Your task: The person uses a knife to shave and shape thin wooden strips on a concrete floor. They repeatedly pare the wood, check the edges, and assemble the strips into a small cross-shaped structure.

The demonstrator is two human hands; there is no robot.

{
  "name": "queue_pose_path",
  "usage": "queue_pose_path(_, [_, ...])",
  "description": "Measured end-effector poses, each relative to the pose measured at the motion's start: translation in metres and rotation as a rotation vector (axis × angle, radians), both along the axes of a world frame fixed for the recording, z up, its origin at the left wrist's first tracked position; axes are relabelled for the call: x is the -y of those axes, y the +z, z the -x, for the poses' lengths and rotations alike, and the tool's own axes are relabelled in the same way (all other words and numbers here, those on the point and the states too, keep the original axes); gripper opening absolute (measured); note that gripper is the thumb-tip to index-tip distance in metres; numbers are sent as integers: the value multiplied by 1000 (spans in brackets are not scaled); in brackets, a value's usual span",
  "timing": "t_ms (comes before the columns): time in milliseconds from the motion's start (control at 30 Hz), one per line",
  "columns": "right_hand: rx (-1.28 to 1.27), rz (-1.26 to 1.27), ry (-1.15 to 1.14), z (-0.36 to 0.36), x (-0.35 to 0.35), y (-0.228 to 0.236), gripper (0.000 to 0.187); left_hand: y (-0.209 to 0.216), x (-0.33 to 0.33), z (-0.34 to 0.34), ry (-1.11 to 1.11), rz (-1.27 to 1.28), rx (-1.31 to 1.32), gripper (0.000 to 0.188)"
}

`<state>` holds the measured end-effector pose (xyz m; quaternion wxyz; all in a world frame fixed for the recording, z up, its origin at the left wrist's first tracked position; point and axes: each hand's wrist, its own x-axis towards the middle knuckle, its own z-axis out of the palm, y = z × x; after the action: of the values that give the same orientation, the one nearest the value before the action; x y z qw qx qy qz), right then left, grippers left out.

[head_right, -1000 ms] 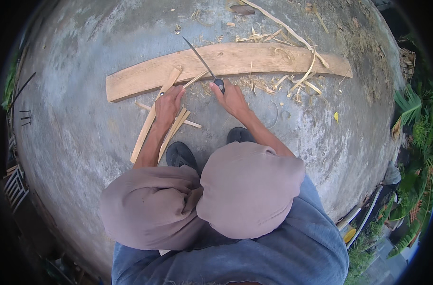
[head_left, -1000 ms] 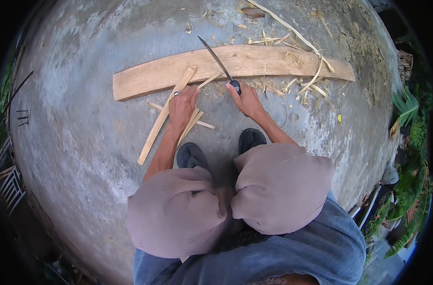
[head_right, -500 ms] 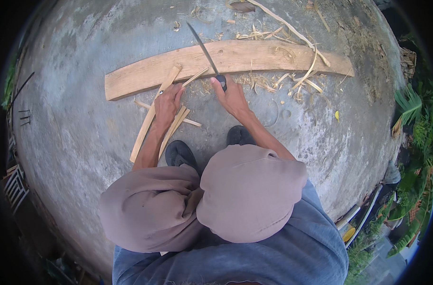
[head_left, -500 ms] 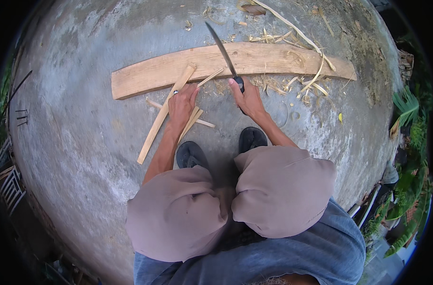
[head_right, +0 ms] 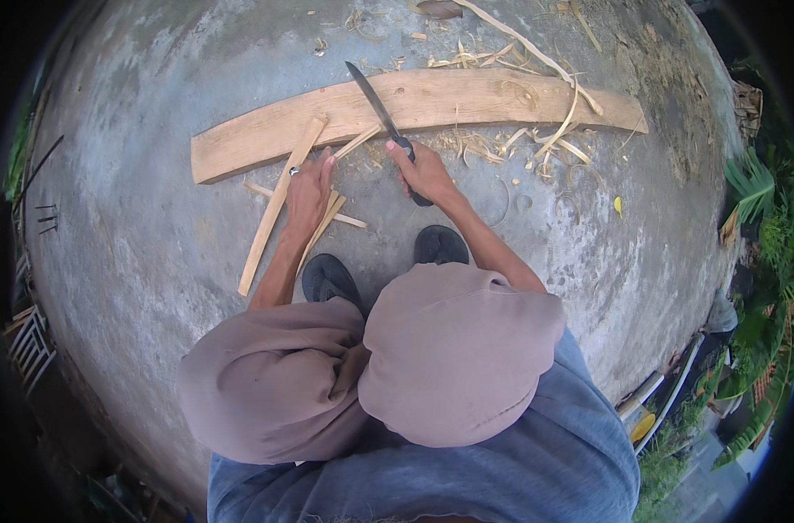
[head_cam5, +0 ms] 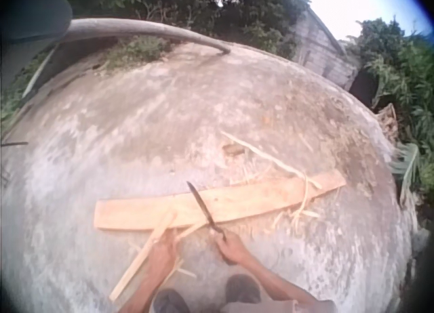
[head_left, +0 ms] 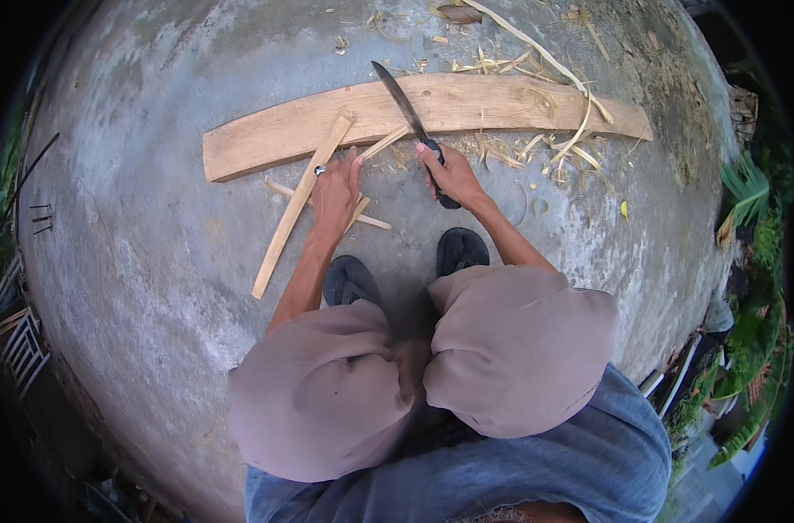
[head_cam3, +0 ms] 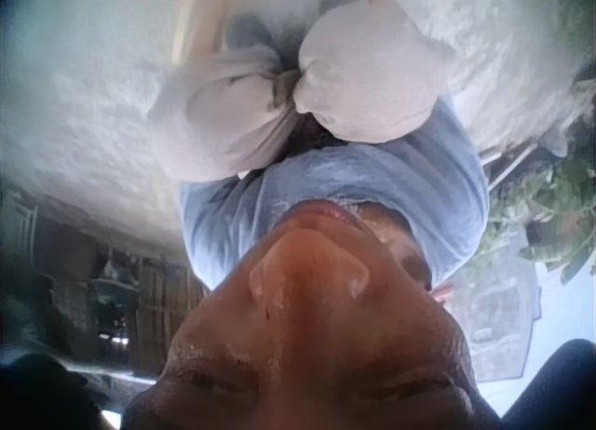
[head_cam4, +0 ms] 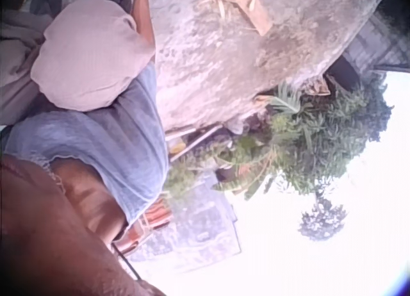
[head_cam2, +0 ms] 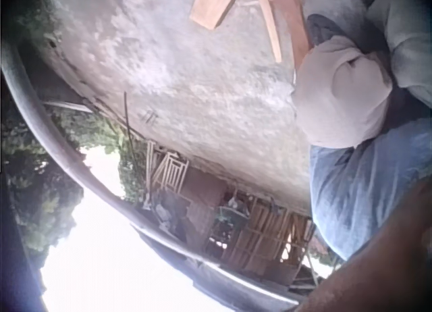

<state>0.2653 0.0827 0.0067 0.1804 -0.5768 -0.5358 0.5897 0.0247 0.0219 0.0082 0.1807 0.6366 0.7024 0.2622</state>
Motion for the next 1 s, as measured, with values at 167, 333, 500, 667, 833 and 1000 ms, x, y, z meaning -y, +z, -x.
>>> queue_pose_path(167, [88, -97, -9, -4, 3, 8, 58, 7, -5, 1, 24, -26, 41, 28])
queue_pose_path(333, [283, -237, 77, -5, 1, 16, 60, 17, -10, 1, -37, -19, 31, 26])
queue_pose_path(500, [340, -340, 95, 1, -1, 22, 57, 12, -8, 1, -71, -87, -42, 24])
queue_pose_path(667, [87, -537, -85, 20, 5, 67, 53, 2, -5, 5, -90, -149, -39, 23])
queue_pose_path(833, [320, -391, 42, 3, 4, 12, 51, 5, -9, 4, -115, -131, -32, 22])
queue_pose_path(1000, [298, -323, 57, 11, 0, 37, 52, 2, -7, 5, -104, -141, -12, 23])
